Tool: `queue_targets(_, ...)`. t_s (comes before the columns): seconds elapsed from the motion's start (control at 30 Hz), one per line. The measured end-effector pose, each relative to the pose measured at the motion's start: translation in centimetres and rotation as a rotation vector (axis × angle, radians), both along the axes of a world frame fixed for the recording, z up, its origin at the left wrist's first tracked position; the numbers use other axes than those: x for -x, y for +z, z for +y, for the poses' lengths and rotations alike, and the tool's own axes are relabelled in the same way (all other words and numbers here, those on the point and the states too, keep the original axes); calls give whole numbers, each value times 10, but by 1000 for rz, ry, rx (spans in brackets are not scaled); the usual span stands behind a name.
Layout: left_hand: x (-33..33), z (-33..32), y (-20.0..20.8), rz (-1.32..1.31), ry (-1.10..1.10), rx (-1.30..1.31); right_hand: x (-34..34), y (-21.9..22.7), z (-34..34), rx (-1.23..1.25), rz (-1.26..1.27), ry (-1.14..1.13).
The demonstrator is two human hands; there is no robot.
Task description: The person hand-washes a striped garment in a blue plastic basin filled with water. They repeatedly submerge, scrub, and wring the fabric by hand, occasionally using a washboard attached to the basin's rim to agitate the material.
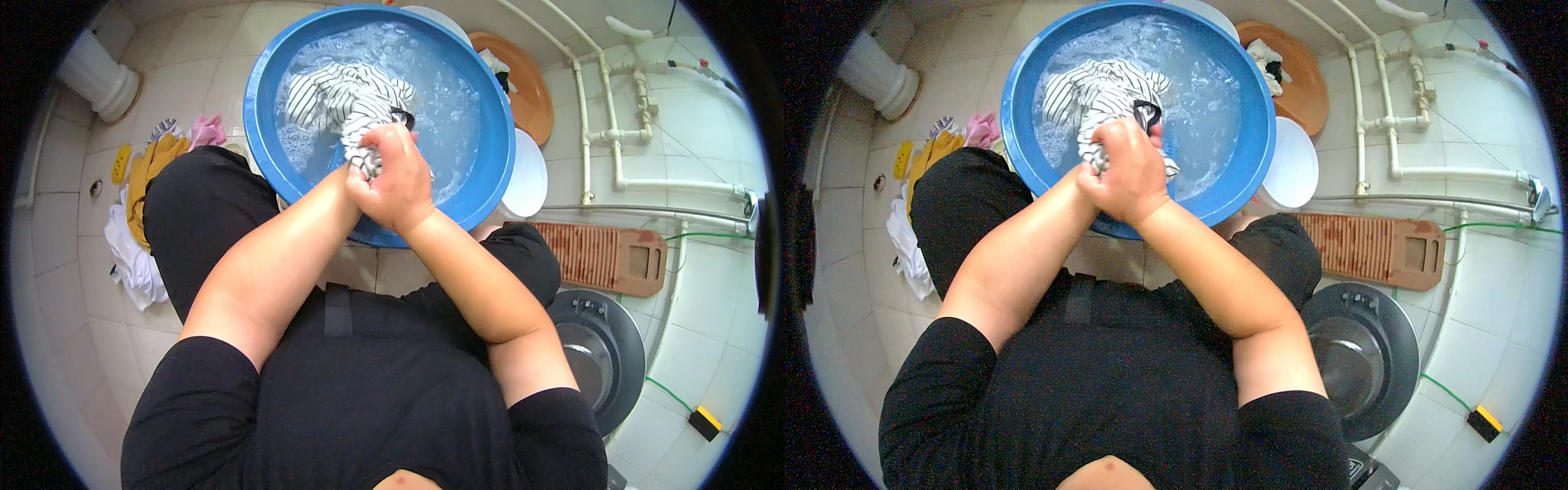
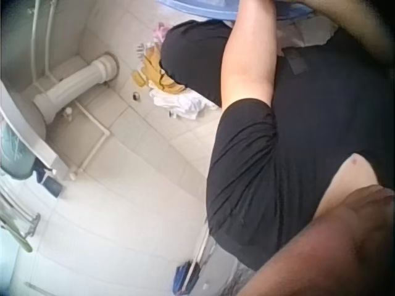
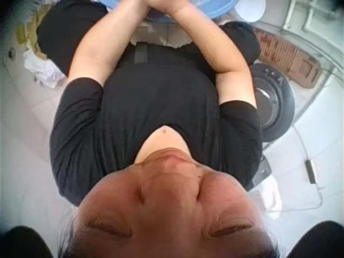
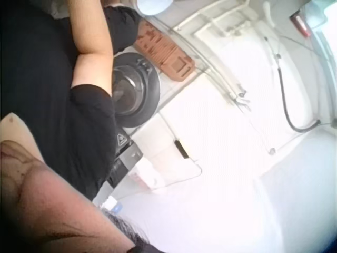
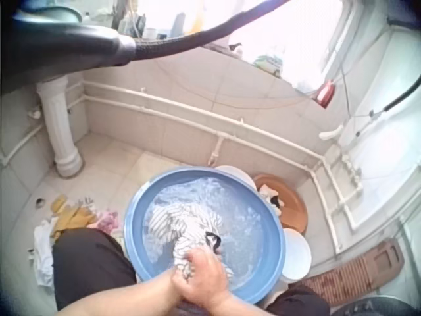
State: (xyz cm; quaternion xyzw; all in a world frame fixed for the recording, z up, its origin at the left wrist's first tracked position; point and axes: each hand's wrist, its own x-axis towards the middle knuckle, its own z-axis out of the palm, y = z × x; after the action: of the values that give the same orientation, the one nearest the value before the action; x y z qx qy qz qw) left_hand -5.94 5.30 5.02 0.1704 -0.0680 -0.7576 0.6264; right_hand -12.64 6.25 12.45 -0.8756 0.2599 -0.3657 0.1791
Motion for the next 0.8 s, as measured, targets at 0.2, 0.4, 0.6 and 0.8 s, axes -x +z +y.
queue_targets(0.2,16,-10,16,-15,87,-522,39,-62,-82,-48,127,-441)
queue_targets(0.4,22,-2,20,-357,-93,-396,90,-84,-127,-2,756,-616)
queue_targets(0.6,16,3,40,-1710,-626,-135,110,-111,-149,-584,1278,-7)
queue_targets(0.8,-7,-17,13,-1268,140,-154,124,-155,-169,-1285,147,-394)
